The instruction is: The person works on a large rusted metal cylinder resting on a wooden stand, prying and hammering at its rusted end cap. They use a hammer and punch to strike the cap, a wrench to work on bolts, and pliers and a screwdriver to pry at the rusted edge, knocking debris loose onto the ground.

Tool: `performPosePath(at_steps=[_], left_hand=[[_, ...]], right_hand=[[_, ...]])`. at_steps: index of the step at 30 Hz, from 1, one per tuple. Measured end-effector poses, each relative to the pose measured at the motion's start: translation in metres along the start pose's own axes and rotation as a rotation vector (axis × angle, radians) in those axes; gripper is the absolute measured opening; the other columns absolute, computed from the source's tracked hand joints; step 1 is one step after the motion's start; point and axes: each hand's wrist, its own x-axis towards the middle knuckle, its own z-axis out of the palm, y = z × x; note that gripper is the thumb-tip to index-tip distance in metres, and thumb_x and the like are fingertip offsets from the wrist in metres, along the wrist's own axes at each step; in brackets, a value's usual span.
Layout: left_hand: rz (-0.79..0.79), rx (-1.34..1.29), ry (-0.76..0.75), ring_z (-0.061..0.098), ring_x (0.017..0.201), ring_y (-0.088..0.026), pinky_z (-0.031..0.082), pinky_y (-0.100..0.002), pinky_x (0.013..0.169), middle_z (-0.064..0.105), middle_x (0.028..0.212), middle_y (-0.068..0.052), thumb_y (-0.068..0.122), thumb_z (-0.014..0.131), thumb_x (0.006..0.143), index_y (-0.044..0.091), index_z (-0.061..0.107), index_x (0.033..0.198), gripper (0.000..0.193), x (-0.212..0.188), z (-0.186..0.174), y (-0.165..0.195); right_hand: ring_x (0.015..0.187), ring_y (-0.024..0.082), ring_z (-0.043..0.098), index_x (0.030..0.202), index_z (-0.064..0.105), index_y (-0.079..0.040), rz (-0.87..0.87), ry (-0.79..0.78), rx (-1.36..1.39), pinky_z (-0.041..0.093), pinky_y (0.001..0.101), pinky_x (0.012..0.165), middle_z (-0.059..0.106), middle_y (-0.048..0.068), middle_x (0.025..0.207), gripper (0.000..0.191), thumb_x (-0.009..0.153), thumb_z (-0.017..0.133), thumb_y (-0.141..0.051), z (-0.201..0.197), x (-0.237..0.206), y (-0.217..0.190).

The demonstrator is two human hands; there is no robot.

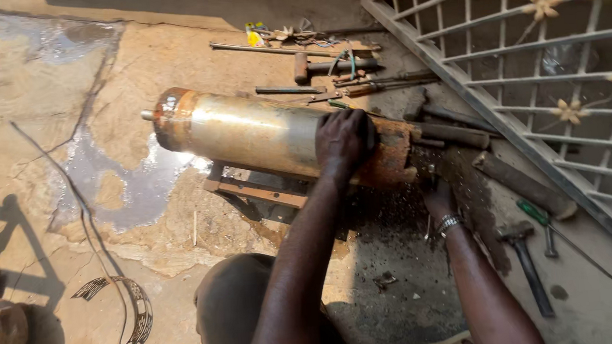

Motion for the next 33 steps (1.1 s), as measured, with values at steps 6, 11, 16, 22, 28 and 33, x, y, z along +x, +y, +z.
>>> performPosePath(at_steps=[6, 11, 16, 22, 28, 33], left_hand=[[-0.017, 0.042, -0.026, 0.069, 0.097, -0.025, 0.044, -0.040, 0.102, 0.075, 0.102, -0.008, 0.033, 0.059, 0.100, 0.014, 0.071, 0.094, 0.023, -0.001, 0.007, 0.001], [0.018, 0.120, -0.089, 0.068, 0.100, -0.025, 0.043, -0.041, 0.101, 0.075, 0.102, -0.008, 0.038, 0.060, 0.099, 0.016, 0.074, 0.102, 0.026, 0.002, -0.012, 0.011], [0.356, 0.090, -0.351, 0.052, 0.128, -0.030, 0.032, -0.053, 0.110, 0.062, 0.134, -0.012, 0.061, 0.069, 0.085, 0.016, 0.058, 0.137, 0.070, -0.005, -0.019, 0.031], [0.343, 0.416, -0.377, 0.023, 0.149, -0.040, 0.011, -0.070, 0.115, 0.031, 0.163, -0.008, 0.059, 0.079, 0.071, 0.016, 0.023, 0.159, 0.112, -0.013, 0.018, 0.091], [0.209, 0.318, -0.711, 0.024, 0.150, -0.038, 0.015, -0.058, 0.121, 0.031, 0.162, -0.011, 0.046, 0.082, 0.065, 0.013, 0.025, 0.158, 0.115, -0.006, 0.025, 0.088], [0.375, 0.300, -0.506, 0.048, 0.134, -0.038, 0.031, -0.057, 0.114, 0.052, 0.150, -0.017, 0.048, 0.078, 0.075, 0.008, 0.041, 0.154, 0.095, 0.001, 0.028, 0.076]], right_hand=[[0.129, 0.045, 0.046, 0.149, 0.038, -0.004, 0.295, -0.379, -0.649, 0.036, 0.0523, 0.110, 0.047, 0.028, 0.141, 0.075, 0.088, 0.074, -0.029, -0.012, -0.059, 0.047], [0.142, 0.046, 0.038, 0.136, 0.046, -0.008, 0.409, -0.280, -0.776, 0.029, 0.0585, 0.118, 0.033, 0.029, 0.159, 0.077, 0.073, 0.086, -0.026, -0.051, -0.063, 0.064], [0.106, 0.028, 0.070, 0.117, 0.070, -0.012, 0.557, -0.049, 0.653, 0.059, 0.0490, 0.094, 0.072, 0.012, 0.117, 0.027, 0.093, 0.071, -0.025, -0.035, -0.028, 0.051], [0.132, 0.027, 0.057, 0.151, 0.051, -0.003, 0.097, -0.183, 1.980, 0.046, 0.0431, 0.112, 0.057, 0.013, 0.151, 0.061, 0.103, 0.047, -0.040, 0.043, 0.023, -0.002], [0.143, 0.032, 0.046, 0.155, 0.041, -0.003, -0.157, -0.157, 2.275, 0.036, 0.0523, 0.128, 0.047, 0.018, 0.154, 0.061, 0.117, 0.037, -0.050, 0.098, 0.041, -0.014], [0.142, 0.035, 0.048, 0.153, 0.046, -0.001, -0.085, -0.157, 2.500, 0.040, 0.0520, 0.118, 0.049, 0.019, 0.155, 0.087, 0.101, 0.045, -0.070, 0.106, 0.016, 0.000]])
